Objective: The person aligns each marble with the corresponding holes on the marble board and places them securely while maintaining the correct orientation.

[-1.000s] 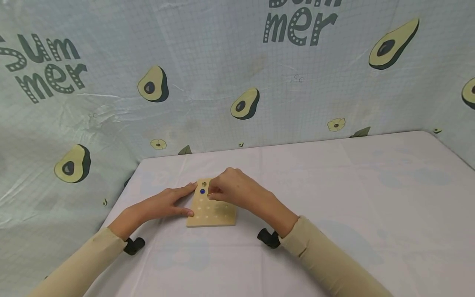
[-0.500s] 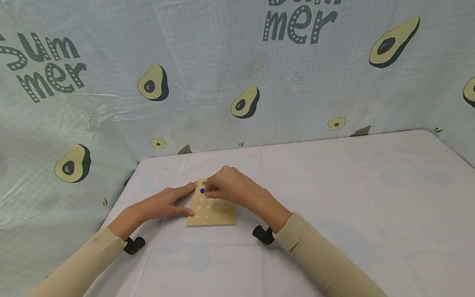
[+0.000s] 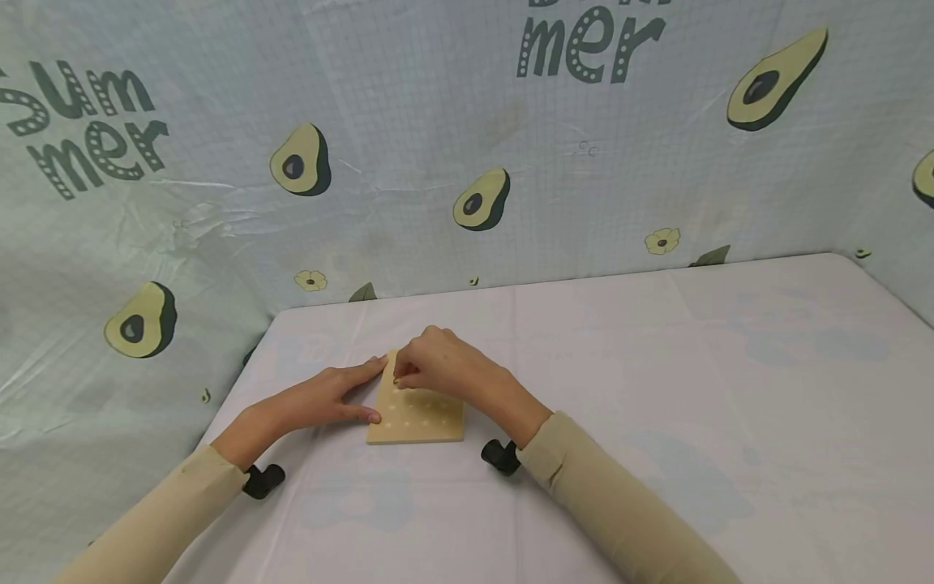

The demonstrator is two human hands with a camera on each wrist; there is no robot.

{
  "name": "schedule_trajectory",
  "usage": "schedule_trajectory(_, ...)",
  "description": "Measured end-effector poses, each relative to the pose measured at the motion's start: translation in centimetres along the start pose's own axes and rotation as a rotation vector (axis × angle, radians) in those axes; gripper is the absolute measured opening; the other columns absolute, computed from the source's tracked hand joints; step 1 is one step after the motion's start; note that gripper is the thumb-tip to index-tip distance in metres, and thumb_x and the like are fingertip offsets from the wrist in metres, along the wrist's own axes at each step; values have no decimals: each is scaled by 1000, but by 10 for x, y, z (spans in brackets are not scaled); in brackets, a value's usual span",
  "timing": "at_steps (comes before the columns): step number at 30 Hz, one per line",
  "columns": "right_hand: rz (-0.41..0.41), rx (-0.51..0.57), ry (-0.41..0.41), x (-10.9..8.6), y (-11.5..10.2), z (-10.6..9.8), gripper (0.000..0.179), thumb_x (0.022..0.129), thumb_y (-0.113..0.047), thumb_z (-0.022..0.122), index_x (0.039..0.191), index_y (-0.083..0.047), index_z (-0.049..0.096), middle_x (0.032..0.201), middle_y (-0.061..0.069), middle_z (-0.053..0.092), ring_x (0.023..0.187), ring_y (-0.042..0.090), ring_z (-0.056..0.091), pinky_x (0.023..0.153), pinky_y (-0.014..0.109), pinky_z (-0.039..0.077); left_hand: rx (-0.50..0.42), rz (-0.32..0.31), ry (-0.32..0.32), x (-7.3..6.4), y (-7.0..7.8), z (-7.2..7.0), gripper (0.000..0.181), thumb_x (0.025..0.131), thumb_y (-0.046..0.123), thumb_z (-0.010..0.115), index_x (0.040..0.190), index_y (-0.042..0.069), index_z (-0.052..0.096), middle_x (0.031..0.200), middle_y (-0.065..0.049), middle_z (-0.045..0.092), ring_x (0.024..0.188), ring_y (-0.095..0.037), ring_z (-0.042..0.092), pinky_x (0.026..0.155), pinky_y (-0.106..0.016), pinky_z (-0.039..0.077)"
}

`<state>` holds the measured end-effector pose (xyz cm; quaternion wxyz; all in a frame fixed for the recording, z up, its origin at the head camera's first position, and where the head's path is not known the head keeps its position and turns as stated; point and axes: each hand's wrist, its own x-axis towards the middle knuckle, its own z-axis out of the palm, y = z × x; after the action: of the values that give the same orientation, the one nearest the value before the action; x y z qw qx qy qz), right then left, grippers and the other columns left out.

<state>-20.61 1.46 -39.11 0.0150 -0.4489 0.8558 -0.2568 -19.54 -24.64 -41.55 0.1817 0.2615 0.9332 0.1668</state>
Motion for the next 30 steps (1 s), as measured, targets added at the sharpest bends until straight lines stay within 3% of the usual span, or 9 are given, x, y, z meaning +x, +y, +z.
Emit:
schedule_trajectory(15,43,-35,-71,15,2,11,9,93,-18,77,98,-13,82,90,-6,77,76,3,63,73,19,53,-5,3,-7,0,-1,2,106,85,64,71,163,13,21,167,-13,21,153,-29,23,121,-50,28)
schedule_trajectory(23,96,-13,-108,24,2,17,9,93,-17,77,98,-11,82,87,-6,75,69,4,56,65,18,49,-3,1,-5,-1,-2,2,107,84,65,71,164,14,21,167,-12,21,153,-28,23,121,-50,28)
schedule_trajectory(30,110,-63,-128,30,-1,18,7,90,-15,79,95,-12,83,87,-6,75,70,4,58,65,17,50,-17,4,1,-1,-1,2,105,85,63,72,163,14,22,167,-12,22,153,-29,23,120,-51,29)
